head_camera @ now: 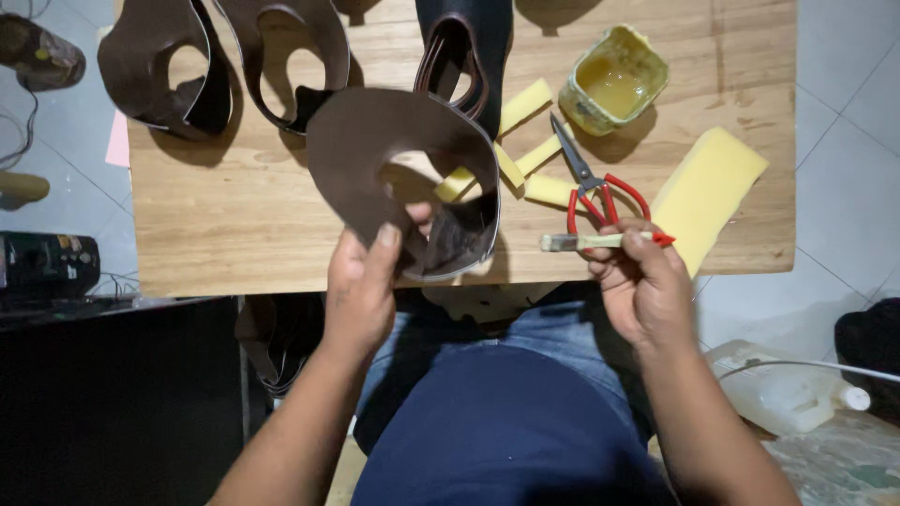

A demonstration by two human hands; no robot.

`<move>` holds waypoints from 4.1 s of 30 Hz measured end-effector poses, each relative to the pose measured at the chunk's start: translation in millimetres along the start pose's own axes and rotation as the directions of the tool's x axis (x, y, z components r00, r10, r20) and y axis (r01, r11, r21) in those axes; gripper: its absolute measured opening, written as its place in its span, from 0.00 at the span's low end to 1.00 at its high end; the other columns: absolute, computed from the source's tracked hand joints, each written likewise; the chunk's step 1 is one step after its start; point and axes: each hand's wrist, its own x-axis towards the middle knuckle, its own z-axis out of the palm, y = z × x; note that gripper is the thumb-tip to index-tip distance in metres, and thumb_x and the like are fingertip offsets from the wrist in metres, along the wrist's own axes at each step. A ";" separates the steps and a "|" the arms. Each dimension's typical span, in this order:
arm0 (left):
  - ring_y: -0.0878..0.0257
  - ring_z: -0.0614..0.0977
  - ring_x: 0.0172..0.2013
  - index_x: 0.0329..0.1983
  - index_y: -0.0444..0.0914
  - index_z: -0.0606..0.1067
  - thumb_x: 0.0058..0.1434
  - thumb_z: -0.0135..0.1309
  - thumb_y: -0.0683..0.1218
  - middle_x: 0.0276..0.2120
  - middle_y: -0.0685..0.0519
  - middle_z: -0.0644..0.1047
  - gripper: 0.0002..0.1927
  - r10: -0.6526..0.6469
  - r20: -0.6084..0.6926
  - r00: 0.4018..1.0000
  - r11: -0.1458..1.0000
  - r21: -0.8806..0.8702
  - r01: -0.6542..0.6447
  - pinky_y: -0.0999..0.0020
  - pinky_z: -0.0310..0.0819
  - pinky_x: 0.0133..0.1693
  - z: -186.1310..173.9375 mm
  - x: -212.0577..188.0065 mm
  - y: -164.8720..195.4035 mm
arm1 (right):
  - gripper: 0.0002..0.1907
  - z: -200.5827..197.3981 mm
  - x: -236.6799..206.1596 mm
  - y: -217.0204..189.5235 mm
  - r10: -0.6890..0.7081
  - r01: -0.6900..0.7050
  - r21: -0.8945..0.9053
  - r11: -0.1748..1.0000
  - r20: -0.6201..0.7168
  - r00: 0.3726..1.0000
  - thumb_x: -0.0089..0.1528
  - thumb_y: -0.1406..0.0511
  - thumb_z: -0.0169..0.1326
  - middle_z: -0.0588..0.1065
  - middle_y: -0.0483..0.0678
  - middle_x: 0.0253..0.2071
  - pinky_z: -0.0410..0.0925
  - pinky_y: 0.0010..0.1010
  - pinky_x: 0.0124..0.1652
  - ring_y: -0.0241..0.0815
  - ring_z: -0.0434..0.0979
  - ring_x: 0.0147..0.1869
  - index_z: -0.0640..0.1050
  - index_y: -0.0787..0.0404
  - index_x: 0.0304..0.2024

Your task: The person holds a leather shoe upper piece in one hand and uses a brush to apply glue from a container onto its edges, dipping the brush back into the glue container as needed. They finish each piece and set it on the table with other completed pieces, then pick up the next leather piece and continue brushing glue onto it.

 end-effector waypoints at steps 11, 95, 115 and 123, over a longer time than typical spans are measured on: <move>0.63 0.82 0.41 0.47 0.31 0.77 0.75 0.40 0.57 0.40 0.49 0.82 0.26 0.207 0.240 0.948 0.977 -0.005 -0.212 0.67 0.76 0.48 113.9 204.4 2.5 | 0.08 3.5 17.1 32.5 -0.048 0.040 -0.065 0.997 -0.113 0.992 0.68 0.71 0.50 0.79 0.56 0.40 0.76 0.33 0.40 0.45 0.82 0.39 0.76 0.67 0.48; 0.62 0.76 0.38 0.58 0.30 0.71 0.72 0.50 0.47 0.39 0.48 0.75 0.17 0.185 -0.064 0.981 0.950 0.266 -0.162 0.69 0.73 0.43 -19.7 15.3 -134.4 | 0.11 77.8 50.1 65.8 0.143 0.061 -0.774 0.630 0.193 0.971 0.58 0.64 0.61 0.79 0.43 0.33 0.71 0.26 0.40 0.30 0.76 0.37 0.77 0.63 0.40; 0.68 0.73 0.25 0.29 0.32 0.72 0.72 0.55 0.47 0.22 0.55 0.74 0.18 0.006 0.128 0.992 0.927 0.370 -0.054 0.72 0.69 0.29 -8.1 13.5 -84.3 | 0.11 81.2 14.5 26.8 0.086 -0.095 -0.730 0.677 -0.051 0.995 0.60 0.63 0.61 0.74 0.43 0.22 0.63 0.24 0.19 0.31 0.69 0.18 0.80 0.66 0.37; 0.67 0.85 0.41 0.57 0.33 0.71 0.62 0.56 0.45 0.47 0.50 0.80 0.21 -0.450 0.289 0.845 0.787 -0.318 0.528 0.70 0.83 0.44 7.8 30.9 -83.7 | 0.11 81.9 21.6 21.2 0.270 -0.254 -0.731 0.633 -0.099 0.958 0.59 0.62 0.62 0.77 0.46 0.21 0.61 0.25 0.19 0.33 0.68 0.17 0.77 0.64 0.31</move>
